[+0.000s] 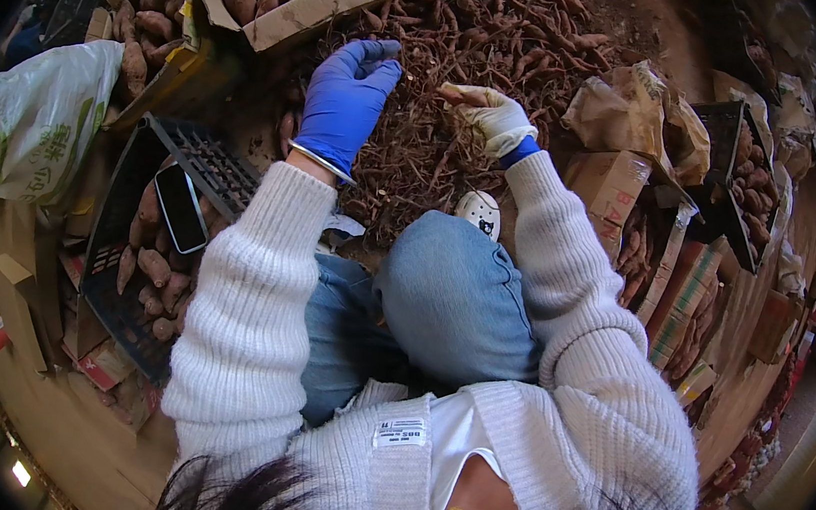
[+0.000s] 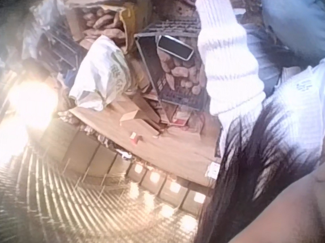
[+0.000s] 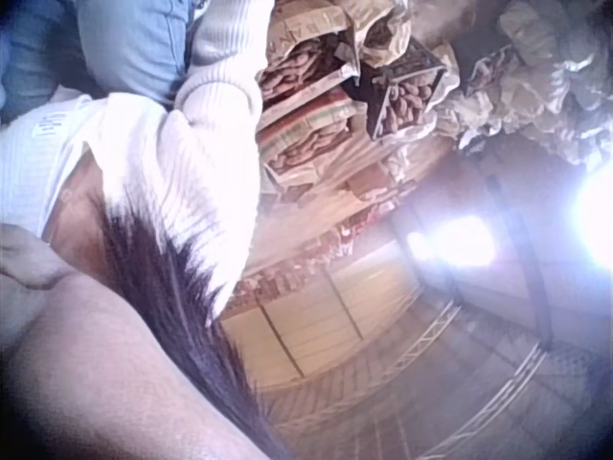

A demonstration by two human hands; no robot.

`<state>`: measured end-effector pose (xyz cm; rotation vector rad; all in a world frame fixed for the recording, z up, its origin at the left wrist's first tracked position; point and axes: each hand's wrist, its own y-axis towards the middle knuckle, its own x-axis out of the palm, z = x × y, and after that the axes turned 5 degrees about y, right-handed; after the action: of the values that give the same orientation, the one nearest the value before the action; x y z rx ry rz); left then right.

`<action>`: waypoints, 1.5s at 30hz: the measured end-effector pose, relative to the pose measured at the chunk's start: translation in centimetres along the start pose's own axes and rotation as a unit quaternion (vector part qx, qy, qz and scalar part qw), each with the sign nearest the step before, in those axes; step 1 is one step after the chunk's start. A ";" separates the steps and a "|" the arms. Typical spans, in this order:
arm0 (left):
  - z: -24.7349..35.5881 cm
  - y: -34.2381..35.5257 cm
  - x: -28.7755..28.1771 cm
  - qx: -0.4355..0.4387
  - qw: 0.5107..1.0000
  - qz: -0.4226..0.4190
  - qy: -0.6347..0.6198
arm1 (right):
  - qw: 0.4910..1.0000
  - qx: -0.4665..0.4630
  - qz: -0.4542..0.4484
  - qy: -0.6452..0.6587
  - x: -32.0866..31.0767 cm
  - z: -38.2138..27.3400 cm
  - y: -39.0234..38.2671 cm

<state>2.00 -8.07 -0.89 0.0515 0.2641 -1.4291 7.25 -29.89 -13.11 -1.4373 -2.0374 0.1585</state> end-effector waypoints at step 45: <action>-0.8 0.3 0.2 -0.014 0.997 -0.064 0.052 | 0.944 -0.293 -0.149 0.028 9.5 -7.1 -4.8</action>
<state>2.22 -8.11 -1.73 0.0865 0.3785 -1.5520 5.37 -25.20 -1.32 -1.4055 -2.3322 -0.6615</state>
